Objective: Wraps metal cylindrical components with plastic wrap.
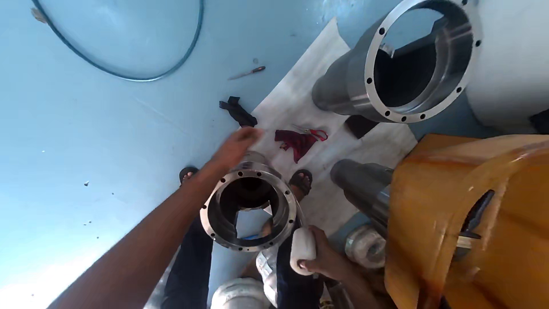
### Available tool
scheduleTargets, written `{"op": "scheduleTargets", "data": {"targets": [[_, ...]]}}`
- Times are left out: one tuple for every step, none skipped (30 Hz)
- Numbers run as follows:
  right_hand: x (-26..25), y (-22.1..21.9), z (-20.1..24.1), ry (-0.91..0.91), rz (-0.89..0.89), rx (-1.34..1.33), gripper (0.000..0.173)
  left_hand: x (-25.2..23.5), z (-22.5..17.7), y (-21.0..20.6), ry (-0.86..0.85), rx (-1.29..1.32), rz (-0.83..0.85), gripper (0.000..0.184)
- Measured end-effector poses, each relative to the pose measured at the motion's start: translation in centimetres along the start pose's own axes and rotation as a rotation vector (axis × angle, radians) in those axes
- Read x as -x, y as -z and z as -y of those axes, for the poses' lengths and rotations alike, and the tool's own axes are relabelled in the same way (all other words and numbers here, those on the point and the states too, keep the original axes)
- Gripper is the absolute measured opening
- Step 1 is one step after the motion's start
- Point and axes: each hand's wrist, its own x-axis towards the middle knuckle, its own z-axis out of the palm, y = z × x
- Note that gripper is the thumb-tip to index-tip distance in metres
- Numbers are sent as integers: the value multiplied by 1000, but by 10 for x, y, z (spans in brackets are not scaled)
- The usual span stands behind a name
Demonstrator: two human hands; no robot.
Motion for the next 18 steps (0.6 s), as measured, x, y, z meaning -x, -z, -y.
{"op": "scheduleTargets", "data": {"targets": [[1, -9, -4, -7, 12, 2, 123, 19, 14, 11, 5, 112, -233, 38], [1, -18, -6, -11, 22, -5, 124, 46, 32, 20, 50, 213, -446, 36], [0, -27, -7, -12, 29, -12, 126, 81, 56, 26, 140, 278, -610, 36], [-1, -36, -6, -10, 36, -12, 126, 120, 87, 26, 261, 292, -721, 37], [-3, -45, -3, -10, 50, -12, 126, 159, 120, 19, 396, 276, -739, 35], [-5, -55, 1, -14, 68, -26, 127, 195, 147, 4, 530, 254, -656, 32], [-8, -64, 7, -25, 89, -45, 127, 225, 173, -12, 646, 235, -467, 32], [-10, -74, 13, -40, 110, -53, 127, 246, 194, -28, 720, 232, -226, 38], [-13, -82, 20, -53, 129, -60, 124, 258, 210, -47, 733, 247, 1, 50], [-16, -90, 25, -62, 144, -65, 121, 261, 221, -65, 689, 258, 171, 68], [-17, -96, 31, -66, 162, -81, 116, 256, 224, -81, 625, 287, 271, 85], [-19, -100, 38, -63, 176, -97, 109, 246, 223, -92, 572, 333, 323, 95], [-21, -104, 45, -54, 186, -110, 101, 233, 220, -99, 549, 376, 363, 97], [-24, -106, 50, -44, 192, -122, 91, 220, 218, -104, 538, 410, 397, 92], [-29, -108, 54, -25, 196, -132, 84, 207, 215, -106, 539, 417, 439, 80], [-33, -109, 55, -9, 200, -135, 78, 196, 212, -105, 547, 393, 477, 65], [-35, -110, 55, -14, 207, -137, 74, 190, 210, -104, 559, 378, 516, 54], [-37, -111, 54, -29, 213, -145, 72, 187, 214, -102, 553, 398, 527, 51]]}}
